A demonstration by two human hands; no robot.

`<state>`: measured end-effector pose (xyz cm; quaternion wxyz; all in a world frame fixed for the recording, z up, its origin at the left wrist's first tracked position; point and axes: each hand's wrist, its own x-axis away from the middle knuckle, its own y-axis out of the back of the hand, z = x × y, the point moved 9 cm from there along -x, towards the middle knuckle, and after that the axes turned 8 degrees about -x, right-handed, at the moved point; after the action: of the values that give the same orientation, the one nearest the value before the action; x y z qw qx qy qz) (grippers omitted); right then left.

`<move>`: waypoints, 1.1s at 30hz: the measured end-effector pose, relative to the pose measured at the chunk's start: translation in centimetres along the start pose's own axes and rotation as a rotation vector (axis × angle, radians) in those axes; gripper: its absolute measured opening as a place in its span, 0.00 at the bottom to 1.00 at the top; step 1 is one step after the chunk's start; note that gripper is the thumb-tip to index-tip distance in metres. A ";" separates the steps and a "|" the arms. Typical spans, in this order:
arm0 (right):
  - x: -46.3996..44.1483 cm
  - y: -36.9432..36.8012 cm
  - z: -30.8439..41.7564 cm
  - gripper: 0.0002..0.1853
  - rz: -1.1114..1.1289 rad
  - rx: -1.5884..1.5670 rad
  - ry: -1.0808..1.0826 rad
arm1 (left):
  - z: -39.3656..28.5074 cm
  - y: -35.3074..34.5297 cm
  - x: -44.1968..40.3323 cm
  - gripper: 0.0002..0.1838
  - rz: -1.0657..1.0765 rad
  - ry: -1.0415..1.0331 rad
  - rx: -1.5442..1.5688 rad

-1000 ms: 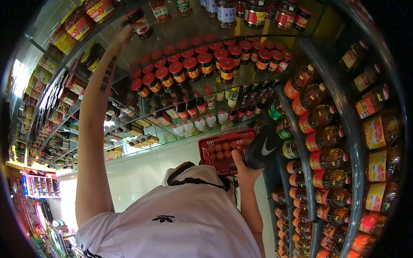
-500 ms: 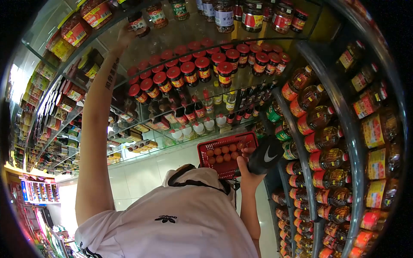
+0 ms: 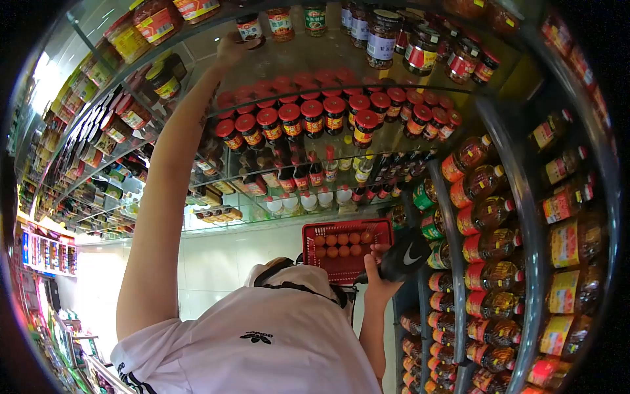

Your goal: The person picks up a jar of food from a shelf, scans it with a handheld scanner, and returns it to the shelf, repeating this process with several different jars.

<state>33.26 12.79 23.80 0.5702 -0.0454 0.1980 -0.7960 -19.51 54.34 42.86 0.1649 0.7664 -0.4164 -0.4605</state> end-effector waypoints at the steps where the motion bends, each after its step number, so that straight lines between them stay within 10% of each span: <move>1: 0.1 -0.3 0.3 0.19 -0.007 -0.005 -0.006 | -0.1 0.1 0.1 0.32 -0.015 0.015 -0.025; 19: -0.1 5.1 -2.1 0.15 -0.005 0.016 -0.076 | -5.0 3.9 3.9 0.49 -0.240 0.054 -0.155; 21: -0.2 7.8 -3.8 0.14 -0.042 0.001 -0.136 | -12.5 8.4 9.0 0.39 -0.433 -0.402 -0.191; 25: 1.7 13.0 -9.1 0.20 0.016 0.327 -0.453 | -23.2 10.6 25.0 0.21 -0.449 -0.675 -0.280; 29: 3.3 14.1 -11.6 0.26 0.162 0.692 -0.328 | -20.0 -0.1 41.3 0.19 0.249 -0.665 -0.018; 33: 7.1 17.4 -16.7 0.27 0.139 0.810 -0.533 | -6.8 -16.7 63.9 0.33 1.558 -0.194 -0.179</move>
<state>41.27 5.86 1.01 0.6246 -0.0090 -0.2779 -0.7297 8.93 12.95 -0.54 0.4638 0.1941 -0.8073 -0.3089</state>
